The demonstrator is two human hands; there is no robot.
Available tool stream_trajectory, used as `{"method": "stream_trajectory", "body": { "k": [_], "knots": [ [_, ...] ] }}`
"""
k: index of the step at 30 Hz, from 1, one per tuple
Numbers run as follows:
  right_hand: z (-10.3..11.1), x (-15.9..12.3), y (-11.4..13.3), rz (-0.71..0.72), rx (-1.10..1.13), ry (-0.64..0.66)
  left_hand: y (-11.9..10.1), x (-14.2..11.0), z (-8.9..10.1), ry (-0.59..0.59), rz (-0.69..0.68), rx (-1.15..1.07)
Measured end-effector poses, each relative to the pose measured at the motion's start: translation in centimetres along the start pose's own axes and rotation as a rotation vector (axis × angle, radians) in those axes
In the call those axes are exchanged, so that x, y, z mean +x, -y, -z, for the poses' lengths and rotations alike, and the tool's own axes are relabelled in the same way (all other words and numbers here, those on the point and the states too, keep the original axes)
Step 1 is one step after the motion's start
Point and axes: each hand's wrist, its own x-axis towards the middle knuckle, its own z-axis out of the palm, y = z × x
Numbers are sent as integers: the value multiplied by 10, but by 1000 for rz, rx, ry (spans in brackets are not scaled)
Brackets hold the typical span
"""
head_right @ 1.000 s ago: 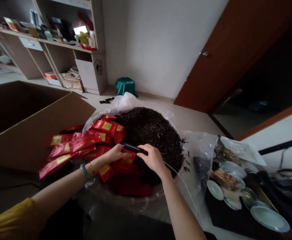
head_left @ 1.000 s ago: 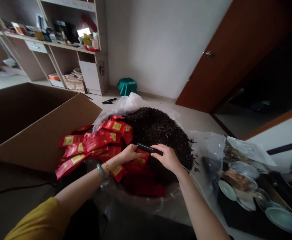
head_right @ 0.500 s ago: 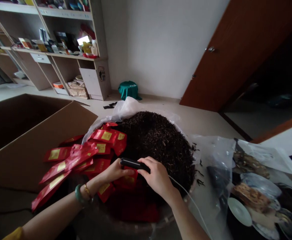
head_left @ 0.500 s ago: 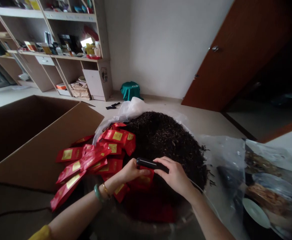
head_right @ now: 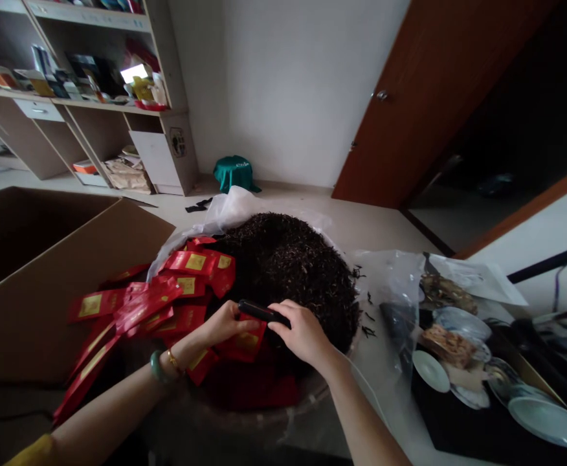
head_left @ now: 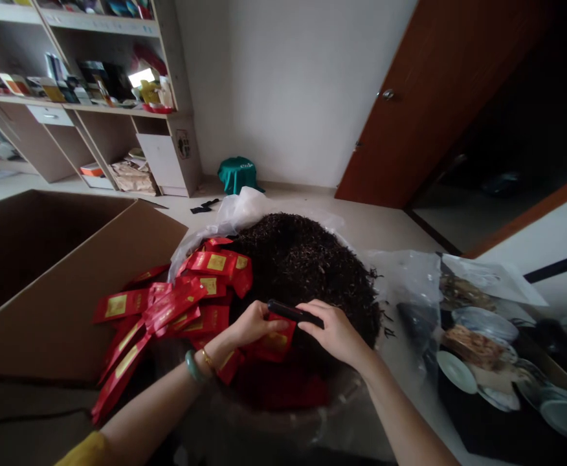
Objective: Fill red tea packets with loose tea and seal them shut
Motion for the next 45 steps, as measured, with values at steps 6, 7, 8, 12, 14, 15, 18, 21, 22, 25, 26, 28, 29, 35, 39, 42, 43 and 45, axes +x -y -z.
{"method": "stream_trajectory", "body": {
  "k": [6,7,8,12,14,15,18,21,22,25,26,28,29,35,39,42,43,45],
  "knots": [
    [3,5,-2,-29,-49,-12,12,4,-3,-47,22,-99],
    [4,6,-1,-37,-48,-7,13,4,-3,-45,38,-99],
    [6,7,-1,-46,-47,0,14,3,-2,-39,53,-99],
    [8,7,0,-67,-48,25,17,2,0,-10,65,-84],
    [8,7,0,-57,-35,12,17,1,1,1,58,-62],
    [8,7,0,-48,-29,7,17,1,1,7,58,-48],
    [7,7,1,-36,-28,5,16,0,1,7,56,-28],
    [6,7,4,-40,-36,3,13,0,1,-10,28,-32],
    [6,8,5,-40,-37,6,12,0,1,-10,28,-35],
    [4,9,6,-40,-49,6,8,1,1,-5,46,-52],
    [4,9,7,-43,-52,5,7,1,1,-5,49,-56],
    [3,10,7,-49,-54,14,6,1,1,-8,41,-57],
    [2,10,7,-52,-52,18,6,1,2,-8,36,-54],
    [-2,11,4,-37,-34,10,6,1,3,-16,55,-52],
    [-1,13,-14,-38,-19,-84,2,1,3,-88,54,-135],
    [0,15,-36,-119,-90,-89,3,3,2,-184,43,-196],
    [-1,16,-44,-151,-128,-82,5,4,2,-212,48,-211],
    [-4,17,-60,-197,-210,-67,9,6,3,-253,59,-238]
  ]
}}
